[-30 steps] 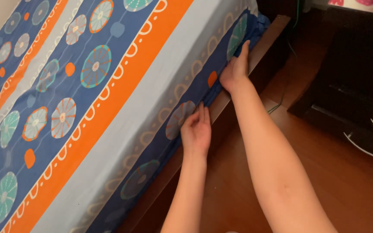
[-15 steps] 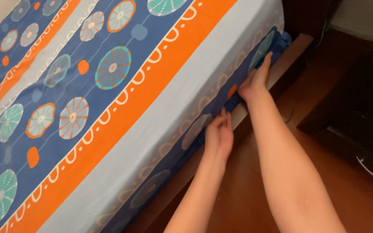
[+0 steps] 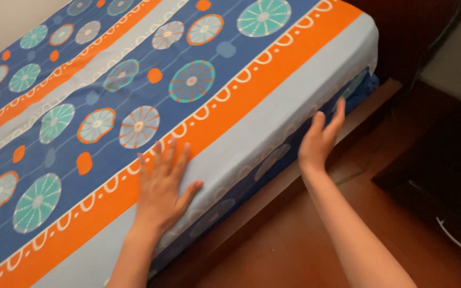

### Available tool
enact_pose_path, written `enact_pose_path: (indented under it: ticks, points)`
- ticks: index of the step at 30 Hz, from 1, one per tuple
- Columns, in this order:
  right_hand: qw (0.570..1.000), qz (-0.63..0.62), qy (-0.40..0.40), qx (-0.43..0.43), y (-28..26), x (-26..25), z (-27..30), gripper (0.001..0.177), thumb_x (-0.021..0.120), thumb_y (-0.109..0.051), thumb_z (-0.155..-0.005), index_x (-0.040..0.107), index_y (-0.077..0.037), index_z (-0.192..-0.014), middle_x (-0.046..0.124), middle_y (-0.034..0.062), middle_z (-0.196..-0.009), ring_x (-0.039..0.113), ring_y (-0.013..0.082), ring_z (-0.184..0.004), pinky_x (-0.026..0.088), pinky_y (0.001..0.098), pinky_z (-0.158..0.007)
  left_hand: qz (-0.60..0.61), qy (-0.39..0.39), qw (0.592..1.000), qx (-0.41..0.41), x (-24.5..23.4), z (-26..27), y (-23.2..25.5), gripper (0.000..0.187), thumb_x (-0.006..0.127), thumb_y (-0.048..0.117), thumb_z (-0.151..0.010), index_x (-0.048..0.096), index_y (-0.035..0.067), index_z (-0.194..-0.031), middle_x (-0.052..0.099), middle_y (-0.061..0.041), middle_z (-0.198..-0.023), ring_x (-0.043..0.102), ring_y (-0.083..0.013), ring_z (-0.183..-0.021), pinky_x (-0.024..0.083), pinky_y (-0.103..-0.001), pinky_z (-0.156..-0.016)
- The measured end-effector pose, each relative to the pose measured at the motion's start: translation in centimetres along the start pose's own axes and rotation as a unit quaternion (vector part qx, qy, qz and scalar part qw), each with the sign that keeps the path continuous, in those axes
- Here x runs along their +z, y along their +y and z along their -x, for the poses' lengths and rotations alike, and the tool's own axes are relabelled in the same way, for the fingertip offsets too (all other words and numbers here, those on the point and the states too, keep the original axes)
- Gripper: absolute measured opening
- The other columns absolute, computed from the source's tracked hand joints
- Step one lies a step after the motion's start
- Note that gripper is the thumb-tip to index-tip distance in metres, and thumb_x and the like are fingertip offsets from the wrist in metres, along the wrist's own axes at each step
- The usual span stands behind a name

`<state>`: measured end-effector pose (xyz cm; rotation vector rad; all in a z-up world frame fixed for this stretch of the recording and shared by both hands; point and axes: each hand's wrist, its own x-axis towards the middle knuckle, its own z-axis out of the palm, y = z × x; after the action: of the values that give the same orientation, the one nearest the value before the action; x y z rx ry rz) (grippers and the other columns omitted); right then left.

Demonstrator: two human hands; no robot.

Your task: The person places a patterned fitted sheet over a mattress and smooths it across the surface. They walk around the bed to tuck the sheet under the mattress at each corner and along the sides, then pat the top to flatten it. The person briefly picks up a pile of blankets from the floor near the end.

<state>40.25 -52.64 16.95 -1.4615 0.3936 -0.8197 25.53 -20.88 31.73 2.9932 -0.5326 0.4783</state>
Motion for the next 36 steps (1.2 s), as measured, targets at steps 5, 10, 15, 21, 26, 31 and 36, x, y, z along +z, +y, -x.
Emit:
enact_pose_path:
  ticks: [5, 10, 15, 21, 26, 31, 36]
  points:
    - [0.907, 0.114, -0.186, -0.361, -14.1, 5.0, 2.7, 0.052, 0.049, -0.031, -0.109, 0.048, -0.013, -0.157, 0.039, 0.0131, -0.163, 0.029, 0.0361, -0.154, 0.016, 0.0475, -0.126, 0.044, -0.073, 0.994, -0.061, 0.5, -0.3, -0.4, 0.078, 0.041, 0.072, -0.096, 0.032, 0.031, -0.162, 0.03, -0.005, -0.168, 0.025, -0.0332, -0.153, 0.009, -0.068, -0.12]
    - [0.745, 0.459, -0.375, -0.306, -12.7, 8.2, 3.3, 0.066, 0.044, -0.061, -0.1, 0.047, -0.027, -0.157, 0.044, 0.0052, -0.163, 0.026, 0.0325, -0.156, 0.004, 0.0569, -0.125, 0.027, -0.039, 0.998, -0.052, 1.4, 0.2, -0.5, 0.079, 0.042, 0.074, -0.095, 0.033, 0.032, -0.161, 0.032, -0.004, -0.167, 0.027, -0.0308, -0.153, 0.01, -0.067, -0.12]
    - [0.739, 0.469, -0.367, -0.315, -12.1, 7.7, 3.4, 0.066, 0.042, -0.062, -0.101, 0.046, -0.03, -0.157, 0.04, 0.0021, -0.166, 0.026, 0.0305, -0.157, 0.003, 0.0541, -0.128, 0.033, 0.007, 0.998, -0.058, 2.2, 0.5, -0.1, 0.081, 0.046, 0.074, -0.094, 0.034, 0.031, -0.161, 0.031, -0.004, -0.167, 0.025, -0.0303, -0.154, 0.007, -0.067, -0.12]
    - [0.732, 0.47, -0.329, -0.367, -12.7, 7.2, 4.5, 0.073, 0.043, -0.055, -0.095, 0.037, -0.024, -0.161, 0.036, 0.0042, -0.168, 0.031, 0.0353, -0.154, 0.018, 0.0599, -0.122, -0.009, 0.041, 0.997, -0.071, 1.0, 0.3, 0.5, 0.081, 0.053, 0.071, -0.091, 0.035, 0.033, -0.161, 0.027, -0.003, -0.17, 0.018, -0.025, -0.158, 0.006, -0.067, -0.119]
    - [0.668, 0.539, -0.345, -0.379, -14.1, 5.3, 6.4, 0.087, 0.035, -0.062, -0.092, 0.014, -0.023, -0.166, 0.014, -0.0028, -0.174, 0.019, 0.032, -0.158, 0.021, 0.0568, -0.121, -0.101, 0.083, 0.987, -0.091, 1.3, 0.2, 1.0, 0.085, 0.051, 0.075, -0.087, 0.032, 0.034, -0.16, 0.017, -0.004, -0.173, 0.009, -0.0283, -0.161, 0.001, -0.066, -0.124]
    - [0.353, 0.638, -0.684, -0.001, -24.1, 5.2, 6.9, 0.076, 0.027, -0.064, -0.107, -0.009, -0.031, -0.165, -0.012, -0.0119, -0.174, -0.003, 0.0271, -0.161, 0.009, 0.0563, -0.127, 0.138, -0.491, 0.834, -0.211, -6.6, -6.1, 0.6, 0.079, 0.027, 0.065, -0.093, 0.0, 0.043, -0.164, -0.015, 0.008, -0.174, -0.021, -0.0229, -0.159, -0.017, -0.068, -0.119]
    - [0.467, 0.577, -0.653, 0.153, -30.8, 2.7, 5.0, 0.065, 0.04, -0.065, -0.101, 0.026, -0.036, -0.157, 0.02, -0.0152, -0.166, 0.014, 0.0209, -0.156, 0.018, 0.0533, -0.125, 0.139, -0.587, 0.772, -0.198, -14.6, -11.8, 1.3, 0.051, 0.051, 0.027, -0.098, 0.051, 0.017, -0.147, 0.049, -0.007, -0.15, 0.049, -0.0297, -0.137, 0.045, -0.055, -0.104]
